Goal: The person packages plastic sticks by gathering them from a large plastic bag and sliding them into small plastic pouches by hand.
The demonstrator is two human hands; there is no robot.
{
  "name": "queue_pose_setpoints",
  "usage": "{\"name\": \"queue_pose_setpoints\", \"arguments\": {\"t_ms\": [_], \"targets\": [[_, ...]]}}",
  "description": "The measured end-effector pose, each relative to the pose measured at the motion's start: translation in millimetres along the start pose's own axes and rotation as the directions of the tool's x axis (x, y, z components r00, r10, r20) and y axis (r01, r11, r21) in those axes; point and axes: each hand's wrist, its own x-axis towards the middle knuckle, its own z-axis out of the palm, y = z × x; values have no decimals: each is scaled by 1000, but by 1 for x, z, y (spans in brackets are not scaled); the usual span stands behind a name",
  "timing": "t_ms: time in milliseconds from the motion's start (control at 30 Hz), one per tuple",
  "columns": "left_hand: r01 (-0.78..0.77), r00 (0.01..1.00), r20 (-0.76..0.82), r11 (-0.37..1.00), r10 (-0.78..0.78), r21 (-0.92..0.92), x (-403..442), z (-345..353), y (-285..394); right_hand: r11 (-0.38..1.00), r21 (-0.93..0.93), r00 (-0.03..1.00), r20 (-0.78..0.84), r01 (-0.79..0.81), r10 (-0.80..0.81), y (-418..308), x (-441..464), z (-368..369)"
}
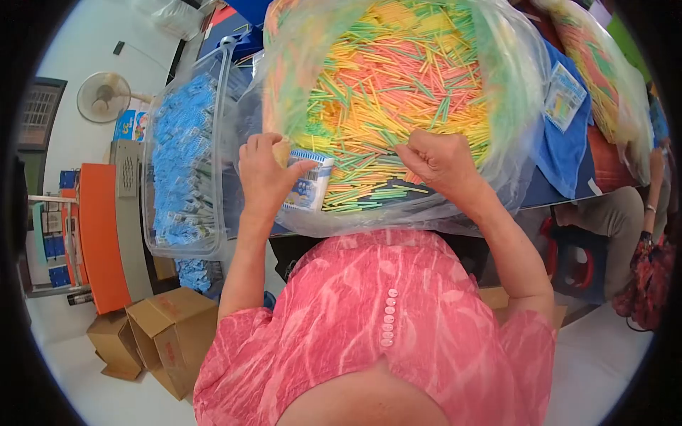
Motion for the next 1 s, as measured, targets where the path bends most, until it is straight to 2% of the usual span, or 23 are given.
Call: {"name": "queue_pose_setpoints", "arguments": {"t_ms": [67, 167, 233, 267, 333, 467, 533, 567, 633, 733, 767, 800, 833, 867, 900, 933, 967, 1000], "targets": [[58, 998, 9, 998, -58, -31, -14, 0, 2, 999, 31, 1000, 7, -12, 12, -9, -2, -5], [143, 986, 78, 989, -144, 29, -31, -2, 2, 997, 67, 999, 16, -35, 34, -6, -2, 0], [385, 907, 256, 905, -335, -182, -35, 5, -4, 996, 74, 999, 23, -48, 46, -2, -2, 7], [387, 907, 252, 904, -338, -182, -37, 10, -8, 999, 39, 1000, 22, -10, 9, -3, -1, 9], [414, 910, 224, 816, -350, -405, -39, 15, -10, 1000, 2, 999, 29, 32, -32, -7, 3, 9], [447, 894, 180, 798, -410, -403, -43, 14, -9, 996, -31, 996, 42, 85, -84, -14, 8, 9], [331, 940, 55, 857, -338, -394, -46, 15, -8, 996, -22, 995, 54, 85, -84, -13, 10, 12], [335, 938, 56, 856, -341, -394, -47, 16, -9, 994, -37, 993, 55, 105, -102, -10, 11, 15], [233, 958, -52, 876, -280, -423, -49, 21, -13, 991, -53, 991, 64, 120, -117, -8, 12, 19], [290, 932, -53, 823, -360, -489, -53, 27, -15, 991, -34, 986, 114, 130, -125, -22, 23, 25], [292, 931, -51, 820, -362, -491, -54, 27, -16, 994, 111, 978, 210, -18, -6, -33, 29, 25], [252, 940, -47, 783, -337, -569, -53, 27, -18, 955, 237, 943, 317, -179, 98, -43, 33, 27], [211, 949, -45, 737, -311, -642, -53, 26, -19, 955, 235, 943, 316, -183, 103, -45, 38, 32], [211, 950, -43, 735, -310, -644, -52, 25, -21, 958, 222, 913, 398, -183, 82, -44, 46, 38], [248, 951, 27, 704, -309, -665, -51, 22, -21, 961, 209, 876, 478, -180, 60, -42, 54, 44], [286, 947, 96, 674, -306, -682, -50, 20, -21, 962, 207, 876, 479, -179, 60, -37, 60, 52], [285, 947, 93, 673, -306, -683, -48, 16, -19, 977, 176, 848, 530, -119, 8, -32, 66, 60], [344, 924, 173, 548, -340, -762, -47, 10, -15, 987, 148, 813, 580, -58, -39, -30, 70, 67]]}}
